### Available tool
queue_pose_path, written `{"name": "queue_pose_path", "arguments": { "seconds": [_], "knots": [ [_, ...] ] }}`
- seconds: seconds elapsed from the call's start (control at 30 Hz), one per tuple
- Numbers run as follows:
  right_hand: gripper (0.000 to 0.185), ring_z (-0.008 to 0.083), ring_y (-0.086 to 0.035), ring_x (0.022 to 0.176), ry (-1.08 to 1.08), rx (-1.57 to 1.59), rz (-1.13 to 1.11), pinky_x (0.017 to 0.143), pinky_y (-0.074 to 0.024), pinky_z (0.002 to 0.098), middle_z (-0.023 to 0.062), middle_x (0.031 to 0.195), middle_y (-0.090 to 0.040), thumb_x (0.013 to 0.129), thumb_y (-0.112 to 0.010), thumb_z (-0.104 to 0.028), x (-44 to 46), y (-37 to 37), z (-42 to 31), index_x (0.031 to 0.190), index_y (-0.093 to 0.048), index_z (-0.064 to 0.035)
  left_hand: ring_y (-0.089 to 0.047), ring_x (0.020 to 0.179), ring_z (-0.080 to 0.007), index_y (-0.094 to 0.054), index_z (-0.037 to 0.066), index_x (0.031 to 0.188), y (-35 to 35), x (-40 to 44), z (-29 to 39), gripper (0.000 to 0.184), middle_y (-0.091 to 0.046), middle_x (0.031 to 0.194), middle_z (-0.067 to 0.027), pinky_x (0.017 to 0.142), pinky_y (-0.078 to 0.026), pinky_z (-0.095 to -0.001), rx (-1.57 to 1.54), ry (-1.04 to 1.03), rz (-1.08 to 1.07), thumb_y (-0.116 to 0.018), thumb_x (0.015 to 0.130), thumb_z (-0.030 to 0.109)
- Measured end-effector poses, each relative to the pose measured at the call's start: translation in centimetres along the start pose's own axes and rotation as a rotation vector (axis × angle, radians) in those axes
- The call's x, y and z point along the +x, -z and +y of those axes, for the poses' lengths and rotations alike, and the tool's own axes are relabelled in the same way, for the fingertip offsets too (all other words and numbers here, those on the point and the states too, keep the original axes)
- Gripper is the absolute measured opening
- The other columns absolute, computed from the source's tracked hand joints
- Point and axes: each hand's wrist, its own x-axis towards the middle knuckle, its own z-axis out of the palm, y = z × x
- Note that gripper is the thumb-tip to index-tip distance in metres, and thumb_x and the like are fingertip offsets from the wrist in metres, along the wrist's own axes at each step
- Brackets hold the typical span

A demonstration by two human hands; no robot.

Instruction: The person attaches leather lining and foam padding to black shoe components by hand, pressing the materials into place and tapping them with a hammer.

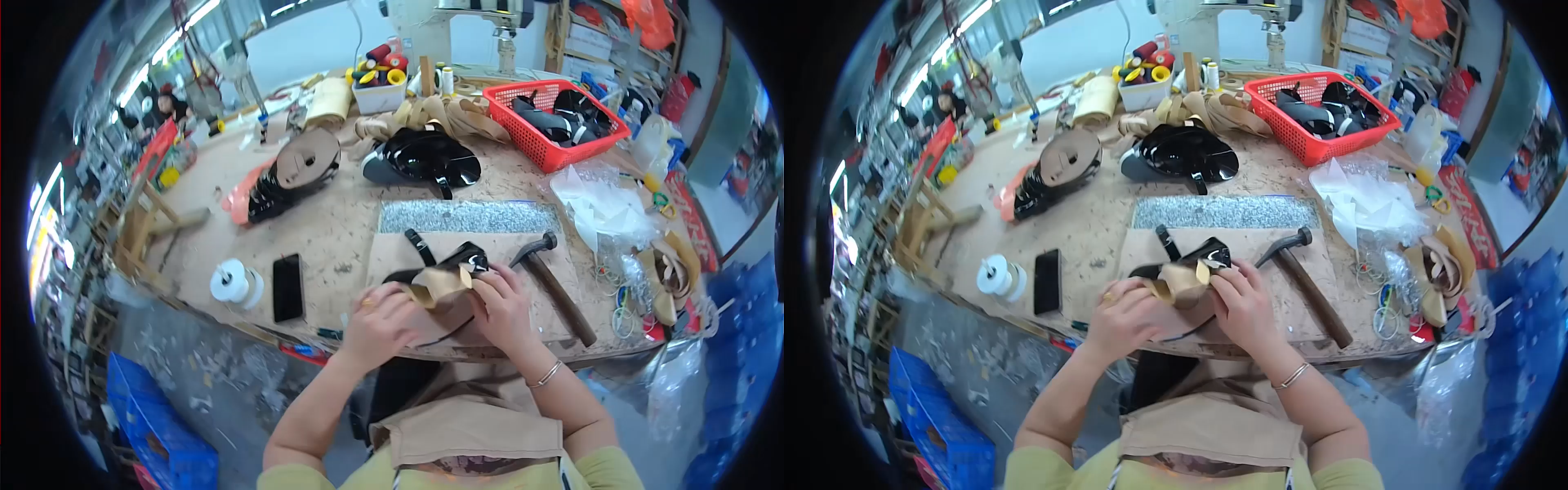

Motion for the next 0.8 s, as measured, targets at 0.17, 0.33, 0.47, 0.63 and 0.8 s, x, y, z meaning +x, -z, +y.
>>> {"name": "queue_pose_path", "arguments": {
  "seconds": [0.17, 0.33, 0.47, 0.63, 0.8],
  "knots": [
    [0.018, 0.0324, -0.056, 0.109, -0.003, 0.031, -0.063, 0.092, -0.047, 0.0399, 0.0092, 0.101, -0.065, 0.075, -0.069, -0.007, 4.7, -1.1, 1.1, 0.093, -0.066, -0.0038, -0.052, 0.112, -0.032, -0.065, 0.005, 0.107, -1.6, -1.2, 0.6, 0.045, -0.061, 0.112, -0.0114, 0.093, -0.041, -0.0447, -0.157, 0.03, -0.077, -0.077, 0.068, 0.024],
    [0.018, 0.0305, -0.056, 0.097, 0.009, 0.199, 0.233, 0.086, -0.0453, 0.0406, 0.0104, 0.087, -0.061, 0.073, -0.069, -0.006, 5.5, -0.5, -2.5, 0.091, -0.067, -0.008, -0.055, 0.099, -0.034, -0.061, 0.003, 0.106, -3.9, 1.1, 4.1, 0.043, -0.057, 0.109, -0.0147, 0.082, -0.05, -0.0422, -0.261, 0.156, 0.113, -0.078, 0.069, 0.016],
    [0.046, 0.0265, -0.052, 0.108, 0.231, 0.21, -0.022, 0.083, -0.0417, 0.0385, 0.009, 0.111, -0.055, 0.075, -0.072, -0.03, -3.2, -2.3, -5.1, 0.113, -0.058, -0.0072, -0.058, 0.097, -0.0228, -0.054, 0.002, 0.112, -3.2, 1.6, -0.8, 0.052, -0.055, 0.108, -0.0114, 0.065, -0.054, -0.031, -0.714, 0.55, 0.049, -0.081, 0.068, 0.008],
    [0.064, 0.0235, -0.046, 0.116, 0.007, -0.019, -0.285, 0.092, -0.0336, 0.0395, 0.0094, 0.125, -0.049, 0.074, -0.07, -0.042, -2.9, -3.0, -6.2, 0.123, -0.051, -0.0058, -0.062, 0.079, -0.0237, -0.056, 0.003, 0.107, -3.6, 7.8, -5.2, 0.048, -0.059, 0.098, -0.0096, 0.068, -0.051, -0.0306, -0.387, 0.549, -0.081, -0.081, 0.068, 0.014],
    [0.047, 0.0204, -0.052, 0.095, 0.165, -0.019, -0.459, 0.083, -0.0363, 0.0366, 0.0064, 0.104, -0.057, 0.076, -0.064, -0.047, -1.4, -3.4, -3.1, 0.1, -0.059, -0.007, -0.058, 0.069, -0.0293, -0.064, 0.003, 0.083, -5.1, 9.9, -7.3, 0.023, -0.058, 0.077, -0.0118, 0.065, -0.048, -0.0364, -0.168, -0.021, -0.119, -0.077, 0.068, 0.014]
  ]
}}
